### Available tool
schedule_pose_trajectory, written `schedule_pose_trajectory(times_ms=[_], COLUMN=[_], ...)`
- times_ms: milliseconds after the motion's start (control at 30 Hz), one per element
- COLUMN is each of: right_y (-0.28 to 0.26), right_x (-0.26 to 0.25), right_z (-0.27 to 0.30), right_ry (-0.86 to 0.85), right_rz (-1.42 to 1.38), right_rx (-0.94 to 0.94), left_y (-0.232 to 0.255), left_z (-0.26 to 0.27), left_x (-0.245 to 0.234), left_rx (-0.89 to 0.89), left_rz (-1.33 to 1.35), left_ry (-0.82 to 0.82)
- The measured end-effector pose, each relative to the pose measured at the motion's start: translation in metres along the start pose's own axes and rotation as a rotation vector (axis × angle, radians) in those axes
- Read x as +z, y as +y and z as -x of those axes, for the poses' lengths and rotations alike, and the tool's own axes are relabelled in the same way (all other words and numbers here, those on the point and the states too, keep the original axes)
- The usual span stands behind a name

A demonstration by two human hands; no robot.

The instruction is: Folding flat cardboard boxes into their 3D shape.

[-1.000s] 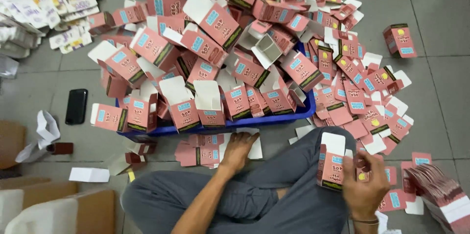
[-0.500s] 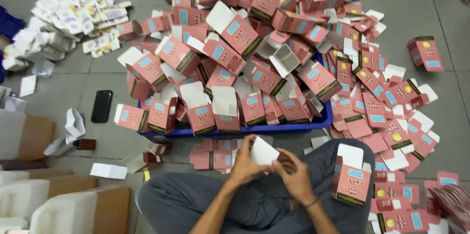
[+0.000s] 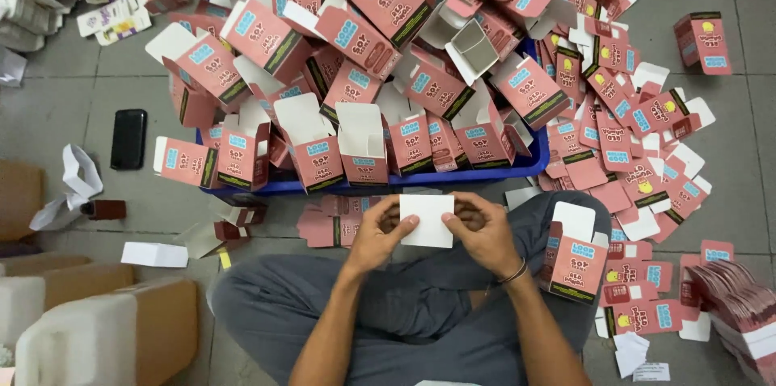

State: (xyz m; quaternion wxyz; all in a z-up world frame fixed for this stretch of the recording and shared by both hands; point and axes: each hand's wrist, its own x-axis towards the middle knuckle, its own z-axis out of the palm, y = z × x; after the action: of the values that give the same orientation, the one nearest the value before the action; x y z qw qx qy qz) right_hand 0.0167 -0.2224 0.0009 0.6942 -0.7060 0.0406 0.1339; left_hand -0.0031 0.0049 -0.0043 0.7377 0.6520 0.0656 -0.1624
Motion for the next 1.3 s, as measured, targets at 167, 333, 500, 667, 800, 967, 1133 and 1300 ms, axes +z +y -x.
schedule_pose_trajectory(times_ms=[167, 333, 500, 667, 800, 967, 1133, 1300], right_y=[0.002, -0.003, -0.015, -0.002, -0.004, -0.01, -0.017, -0.003], right_x=[0.004, 0.007, 0.013, 0.016, 0.009, 0.0, -0.001, 0.001], right_z=[0.003, 0.004, 0.01, 0.009, 0.004, 0.005, 0.01, 0.03], right_ry=[-0.038, -0.073, -0.093, 0.06, 0.133, 0.099, 0.001, -0.008], right_rz=[-0.021, -0.034, -0.146, -0.071, -0.041, -0.171, -0.282, -0.137], right_rx=[-0.02, -0.072, 0.014, 0.012, -0.005, 0.083, 0.038, -0.429], left_y=[-0.004, -0.009, -0.012, -0.019, 0.02, 0.016, 0.021, 0.009], left_z=[0.001, -0.001, -0.003, -0.002, 0.007, 0.006, 0.008, 0.006], left_x=[-0.008, -0.005, 0.0, 0.0, 0.007, 0.001, -0.002, -0.002], left_rx=[0.034, 0.181, 0.205, 0.14, 0.232, 0.451, 0.516, 0.581], left_rz=[0.068, 0.009, 0.101, 0.152, 0.205, -0.059, -0.193, -0.145], left_ry=[-0.02, 0.015, 0.131, 0.016, -0.21, -0.175, -0.094, 0.053])
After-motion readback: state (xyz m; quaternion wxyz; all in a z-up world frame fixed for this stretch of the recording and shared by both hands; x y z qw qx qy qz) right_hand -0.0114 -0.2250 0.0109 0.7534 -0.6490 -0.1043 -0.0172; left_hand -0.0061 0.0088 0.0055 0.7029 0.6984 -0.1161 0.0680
